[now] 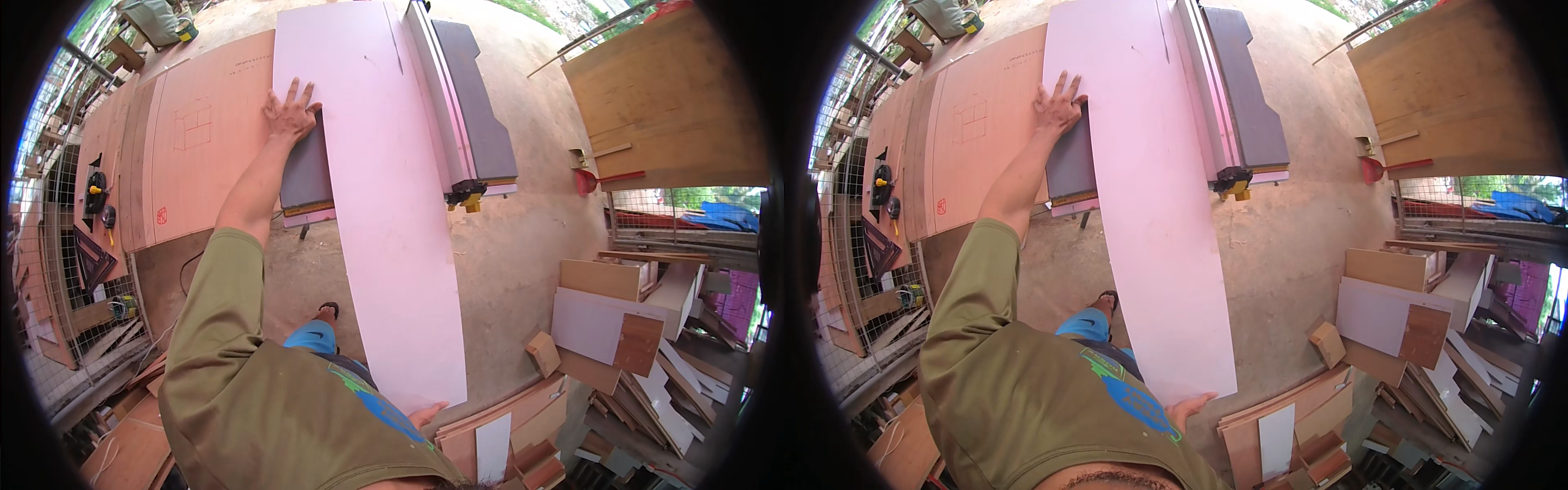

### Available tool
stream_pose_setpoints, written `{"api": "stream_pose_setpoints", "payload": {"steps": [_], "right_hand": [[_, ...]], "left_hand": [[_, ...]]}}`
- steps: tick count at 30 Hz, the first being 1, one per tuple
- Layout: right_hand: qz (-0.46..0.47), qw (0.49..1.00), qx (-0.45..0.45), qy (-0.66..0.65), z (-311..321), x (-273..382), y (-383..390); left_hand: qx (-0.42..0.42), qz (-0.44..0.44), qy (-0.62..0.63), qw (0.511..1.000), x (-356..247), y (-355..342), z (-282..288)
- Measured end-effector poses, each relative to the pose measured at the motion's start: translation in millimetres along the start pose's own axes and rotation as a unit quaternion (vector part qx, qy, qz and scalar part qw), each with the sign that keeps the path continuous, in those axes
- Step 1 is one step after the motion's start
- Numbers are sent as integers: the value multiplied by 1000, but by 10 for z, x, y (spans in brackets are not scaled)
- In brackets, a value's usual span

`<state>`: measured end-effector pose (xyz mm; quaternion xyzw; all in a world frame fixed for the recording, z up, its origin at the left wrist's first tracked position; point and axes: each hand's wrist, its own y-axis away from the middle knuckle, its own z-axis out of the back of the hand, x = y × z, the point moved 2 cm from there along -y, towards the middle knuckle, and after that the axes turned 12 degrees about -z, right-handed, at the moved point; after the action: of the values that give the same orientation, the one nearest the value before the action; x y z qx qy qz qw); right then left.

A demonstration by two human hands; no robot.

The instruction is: The person measures a table saw with a tape measure, then picks up a large white board and cuts it into strips using the table saw. The person handles the board with both hands and guides it through the saw blade multiple times.

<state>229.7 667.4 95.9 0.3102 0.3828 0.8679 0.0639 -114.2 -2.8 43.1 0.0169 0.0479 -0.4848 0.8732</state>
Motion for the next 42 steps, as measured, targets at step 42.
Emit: {"api": "stream_pose_setpoints", "payload": {"steps": [42], "right_hand": [[-47,997,48,-31,-748,73,206]], "left_hand": [[-11,11,-33,999,235,-819,3]]}}
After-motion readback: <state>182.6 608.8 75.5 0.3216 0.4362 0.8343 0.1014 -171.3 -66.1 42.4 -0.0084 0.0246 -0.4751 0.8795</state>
